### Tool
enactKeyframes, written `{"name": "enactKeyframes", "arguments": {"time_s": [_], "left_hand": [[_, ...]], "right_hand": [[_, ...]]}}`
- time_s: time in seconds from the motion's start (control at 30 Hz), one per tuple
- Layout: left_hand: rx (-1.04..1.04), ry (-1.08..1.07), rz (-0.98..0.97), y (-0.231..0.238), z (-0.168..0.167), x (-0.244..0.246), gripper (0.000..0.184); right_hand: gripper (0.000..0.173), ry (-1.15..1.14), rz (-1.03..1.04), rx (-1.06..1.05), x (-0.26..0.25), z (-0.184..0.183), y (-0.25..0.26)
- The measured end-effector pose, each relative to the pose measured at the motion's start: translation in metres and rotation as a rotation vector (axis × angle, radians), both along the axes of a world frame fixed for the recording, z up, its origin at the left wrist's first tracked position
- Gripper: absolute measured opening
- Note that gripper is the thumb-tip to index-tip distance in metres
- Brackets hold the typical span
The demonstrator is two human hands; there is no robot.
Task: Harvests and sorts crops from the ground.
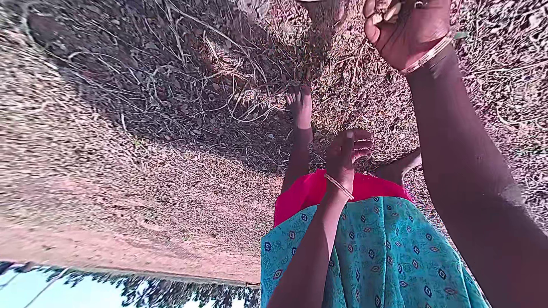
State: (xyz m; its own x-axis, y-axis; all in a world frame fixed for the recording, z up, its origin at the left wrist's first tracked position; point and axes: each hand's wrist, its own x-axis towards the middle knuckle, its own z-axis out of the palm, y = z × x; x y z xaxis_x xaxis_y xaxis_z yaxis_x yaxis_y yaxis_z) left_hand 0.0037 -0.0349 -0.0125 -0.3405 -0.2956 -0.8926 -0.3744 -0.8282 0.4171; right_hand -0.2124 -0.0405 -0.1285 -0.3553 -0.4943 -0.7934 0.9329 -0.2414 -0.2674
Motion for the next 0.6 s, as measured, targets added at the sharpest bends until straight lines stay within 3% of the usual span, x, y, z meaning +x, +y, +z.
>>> {"name": "enactKeyframes", "arguments": {"time_s": [0.1,0.23,0.3,0.37,0.4,0.47,0.53,0.6], "left_hand": [[0.071,-0.030,0.218,-0.002,-0.001,-0.001,0.035],[0.216,0.067,0.500,-0.015,-0.002,0.000,0.045],[0.311,0.165,0.591,-0.020,-0.003,0.004,0.048],[0.319,0.175,0.602,-0.020,-0.002,0.004,0.040],[0.325,0.217,0.606,-0.019,-0.002,0.004,0.035],[0.377,0.318,0.635,-0.017,-0.004,0.006,0.025],[0.418,0.363,0.665,-0.019,-0.007,0.008,0.022],[0.394,0.318,0.685,-0.020,-0.006,0.007,0.031]], "right_hand": [[0.039,0.176,0.226,-0.057,0.030,0.022,0.020],[0.020,0.585,0.521,-0.308,0.090,0.075,0.050],[0.021,0.741,0.477,-0.116,0.104,0.074,0.058],[0.018,0.816,0.484,0.327,0.098,0.044,0.058],[0.019,0.812,0.586,0.571,0.090,0.021,0.057],[0.042,0.768,0.939,0.904,0.081,-0.018,0.047],[0.074,0.704,1.270,1.006,0.100,-0.044,0.029],[0.086,0.693,1.485,0.888,0.143,-0.043,0.016]]}}
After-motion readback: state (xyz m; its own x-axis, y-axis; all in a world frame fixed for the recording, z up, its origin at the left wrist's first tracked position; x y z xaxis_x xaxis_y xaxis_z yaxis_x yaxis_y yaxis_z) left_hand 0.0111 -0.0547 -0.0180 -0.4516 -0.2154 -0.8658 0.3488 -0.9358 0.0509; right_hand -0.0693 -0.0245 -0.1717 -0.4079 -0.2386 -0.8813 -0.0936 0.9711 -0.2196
